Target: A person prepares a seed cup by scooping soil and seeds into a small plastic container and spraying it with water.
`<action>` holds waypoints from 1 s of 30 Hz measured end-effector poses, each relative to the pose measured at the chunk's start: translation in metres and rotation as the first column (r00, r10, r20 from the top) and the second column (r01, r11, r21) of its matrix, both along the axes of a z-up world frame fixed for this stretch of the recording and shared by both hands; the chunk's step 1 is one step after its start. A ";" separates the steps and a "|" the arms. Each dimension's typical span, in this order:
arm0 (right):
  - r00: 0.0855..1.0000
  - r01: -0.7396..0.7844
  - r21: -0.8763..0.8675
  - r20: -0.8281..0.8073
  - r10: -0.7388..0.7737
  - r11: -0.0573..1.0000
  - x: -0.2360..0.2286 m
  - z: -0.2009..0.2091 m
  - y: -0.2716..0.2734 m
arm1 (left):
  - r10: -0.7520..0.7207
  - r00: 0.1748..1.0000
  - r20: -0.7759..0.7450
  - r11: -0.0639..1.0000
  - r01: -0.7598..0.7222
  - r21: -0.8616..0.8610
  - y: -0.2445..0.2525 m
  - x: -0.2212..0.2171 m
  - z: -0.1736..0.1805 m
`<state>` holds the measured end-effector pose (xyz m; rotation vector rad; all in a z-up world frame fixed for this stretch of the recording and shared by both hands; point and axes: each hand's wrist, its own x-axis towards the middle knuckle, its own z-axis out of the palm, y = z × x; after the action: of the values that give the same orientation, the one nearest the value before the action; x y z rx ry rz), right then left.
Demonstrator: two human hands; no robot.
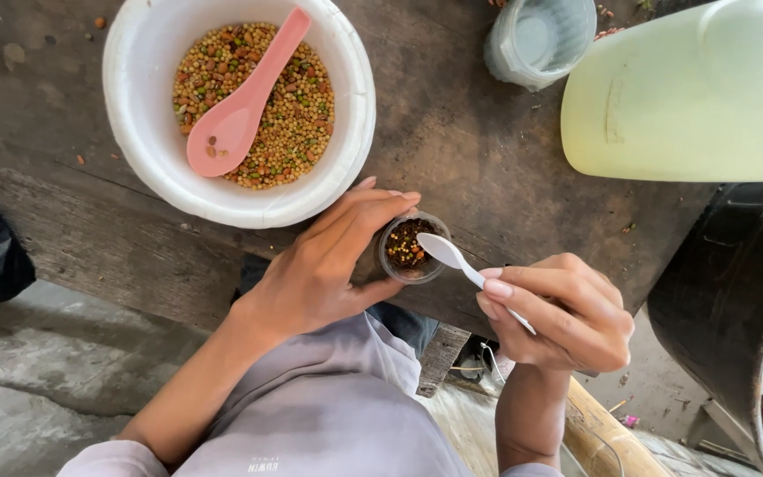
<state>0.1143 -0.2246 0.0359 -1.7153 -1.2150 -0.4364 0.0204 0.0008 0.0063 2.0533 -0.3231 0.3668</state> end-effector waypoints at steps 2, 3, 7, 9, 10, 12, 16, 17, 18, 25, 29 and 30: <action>1.000 -0.007 -0.043 -0.005 0.007 0.999 -0.001 0.003 0.005 | 0.012 1.000 0.015 1.000 -0.012 0.010 -0.001 0.000 0.000; 1.000 -0.012 -0.084 -0.011 0.011 0.996 -0.001 0.004 0.007 | 0.021 0.999 0.029 1.000 -0.021 0.020 -0.001 0.000 0.000; 1.000 -0.012 -0.054 -0.011 0.012 0.998 0.000 -0.001 -0.001 | 0.019 0.999 0.037 0.999 -0.020 0.029 -0.001 -0.001 0.000; 0.996 0.038 -0.003 -0.083 -0.038 0.999 -0.001 -0.005 -0.006 | 0.016 1.000 0.024 1.000 -0.017 0.021 -0.001 -0.001 0.000; 0.996 0.040 -0.006 -0.081 -0.040 0.999 -0.002 -0.003 -0.002 | 0.015 1.000 0.026 1.000 -0.015 0.018 -0.001 -0.001 0.000; 0.998 0.011 -0.066 -0.063 -0.015 0.998 -0.002 0.000 0.007 | 0.027 0.999 0.035 1.000 -0.028 0.011 -0.001 0.000 0.000; 0.999 0.040 -0.005 -0.020 -0.040 0.999 -0.001 -0.006 0.001 | 0.022 0.999 0.046 0.999 -0.023 0.032 0.000 0.000 0.000; 0.999 0.037 -0.010 -0.035 -0.037 0.999 -0.001 -0.005 0.002 | 0.019 0.999 0.047 0.999 -0.021 0.033 0.000 0.000 -0.001; 0.998 0.033 -0.013 -0.052 -0.033 0.999 -0.001 -0.005 0.003 | 0.017 0.999 0.047 0.999 -0.019 0.036 0.000 -0.001 -0.001; 0.998 0.057 0.107 -0.022 -0.055 0.993 0.008 -0.025 -0.021 | 0.018 0.999 0.039 1.000 -0.019 0.025 -0.002 -0.002 -0.001; 0.900 0.433 0.252 -0.069 -0.431 0.865 0.008 -0.028 -0.016 | 0.041 0.999 0.018 0.997 -0.042 0.058 -0.002 -0.001 -0.003; 0.847 0.530 0.242 -0.095 -0.524 0.813 0.007 -0.026 -0.013 | 0.007 1.000 0.009 0.996 -0.008 0.085 -0.002 -0.002 -0.003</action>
<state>0.1208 -0.2371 0.0095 -1.8016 -0.6049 -0.8669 0.0184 -0.0008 0.0031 2.1374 -0.3418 0.3728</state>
